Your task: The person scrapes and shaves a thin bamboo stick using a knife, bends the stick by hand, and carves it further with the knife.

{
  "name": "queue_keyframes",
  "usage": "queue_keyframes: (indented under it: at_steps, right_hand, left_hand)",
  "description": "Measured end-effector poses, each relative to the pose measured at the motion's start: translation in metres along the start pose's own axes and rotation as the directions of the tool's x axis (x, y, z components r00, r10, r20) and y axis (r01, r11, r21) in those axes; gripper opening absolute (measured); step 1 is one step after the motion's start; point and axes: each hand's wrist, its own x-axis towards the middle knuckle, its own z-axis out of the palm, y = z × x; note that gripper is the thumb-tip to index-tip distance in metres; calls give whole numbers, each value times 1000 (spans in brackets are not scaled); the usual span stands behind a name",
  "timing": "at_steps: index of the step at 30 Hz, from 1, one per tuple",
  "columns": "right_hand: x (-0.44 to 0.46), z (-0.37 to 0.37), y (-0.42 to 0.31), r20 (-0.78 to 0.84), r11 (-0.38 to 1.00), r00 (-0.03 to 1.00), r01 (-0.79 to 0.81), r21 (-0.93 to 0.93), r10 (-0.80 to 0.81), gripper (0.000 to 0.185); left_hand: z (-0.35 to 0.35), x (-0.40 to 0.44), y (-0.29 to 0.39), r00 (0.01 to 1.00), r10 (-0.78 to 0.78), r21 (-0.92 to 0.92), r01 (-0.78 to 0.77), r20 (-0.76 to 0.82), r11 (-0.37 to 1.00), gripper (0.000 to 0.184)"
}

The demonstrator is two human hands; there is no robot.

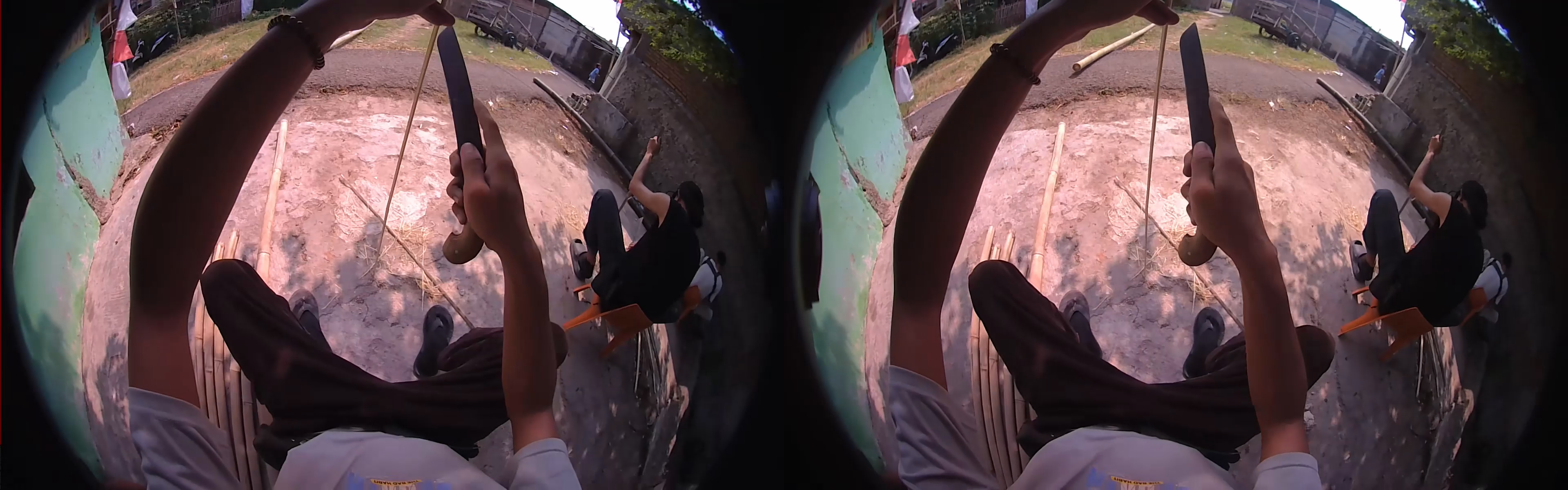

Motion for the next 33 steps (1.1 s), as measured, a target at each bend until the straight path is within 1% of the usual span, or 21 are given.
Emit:
queue_keyframes:
  at_steps: [1, 2, 4, 5, 6, 7, 8, 10, 12, 14, 16, 18, 19, 22, 24, 26, 27, 28, 30, 32, 33]
  right_hand:
    - [-7, 15, 21, 35, 961, 997, 81, -263, -75, 57]
    - [-17, 35, 45, 88, 904, 976, 216, -370, -198, 58]
    - [-28, 63, 87, 222, 893, 969, 1, -450, 111, 59]
    - [-29, 69, 135, 237, 879, 962, -8, -477, 137, 59]
    - [-29, 75, 171, 253, 866, 954, -11, -500, 158, 59]
    - [-30, 74, 174, 256, 872, 955, -4, -489, 148, 59]
    - [-31, 65, 178, 193, 895, 965, -78, -439, 179, 57]
    - [-22, 48, 166, 84, 931, 955, -255, -259, 285, 54]
    - [-8, 35, 133, -56, 985, 991, -130, -115, 124, 46]
    - [16, 20, 114, -92, 963, 995, -70, -260, 48, 32]
    - [38, 20, 103, -167, 980, 986, -20, -199, -14, 26]
    - [57, 19, 94, -165, 977, 976, 110, -183, -141, 24]
    - [65, 20, 91, -136, 989, 982, 120, -85, -131, 25]
    - [83, 23, 88, -76, 992, 997, 22, -126, -31, 24]
    - [84, 24, 81, -74, 981, 992, 93, -170, -107, 18]
    - [87, 18, 71, -78, 862, 933, 289, -415, -350, 11]
    - [91, 14, 72, -40, 810, 901, 369, -456, -433, 9]
    - [95, 7, 71, 21, 752, 878, 422, -506, -479, 7]
    - [101, -6, 63, 103, 703, 842, 503, -502, -530, 6]
    - [105, -17, 53, 58, 738, 857, 474, -481, -513, 5]
    - [107, -22, 50, 12, 778, 874, 439, -449, -487, 3]
  left_hand:
    - [3, 2, 4, 1000, -2, 39, 2, 12, 999, 42]
    - [6, 3, 6, 1000, -7, 81, 6, 22, 997, 43]
    - [8, -12, 11, 999, 38, 24, -38, 9, 999, 41]
    - [6, -18, 13, 997, 78, -18, -78, -18, 997, 39]
    - [3, -19, 13, 997, 81, -7, -81, -12, 997, 39]
    - [-2, -18, 12, 1000, -2, 13, 3, -29, 1000, 36]
    - [-8, -16, 9, 995, -87, 33, 89, -54, 995, 33]
    - [-13, -14, -5, 991, -83, 14, 85, -104, 996, 31]
    - [-11, -6, -21, 988, -68, -24, 65, -139, 998, 29]
    - [-8, 5, -34, 980, -90, -102, 73, -176, 992, 28]
    - [-2, 5, -31, 986, -24, -110, 6, -164, 994, 28]
    - [5, 0, -26, 987, 31, -120, -50, -157, 991, 29]
    - [9, -1, -21, 985, 55, -89, -71, -166, 994, 29]
    - [16, 2, -8, 984, 42, -53, -52, -171, 997, 30]
    - [18, 5, -6, 986, 9, -40, -16, -169, 999, 30]
    - [16, 8, -6, 990, -14, -116, -2, -137, 993, 31]
    - [13, 7, 1, 992, -57, -89, 47, -116, 995, 31]
    - [11, 6, -4, 991, -55, -85, 44, -126, 995, 31]
    - [9, 6, -10, 992, 122, -169, -127, -42, 977, 31]
    - [12, 12, -3, 991, 125, -158, -131, -51, 979, 31]
    - [13, 17, 14, 997, -67, -101, 62, -46, 993, 32]
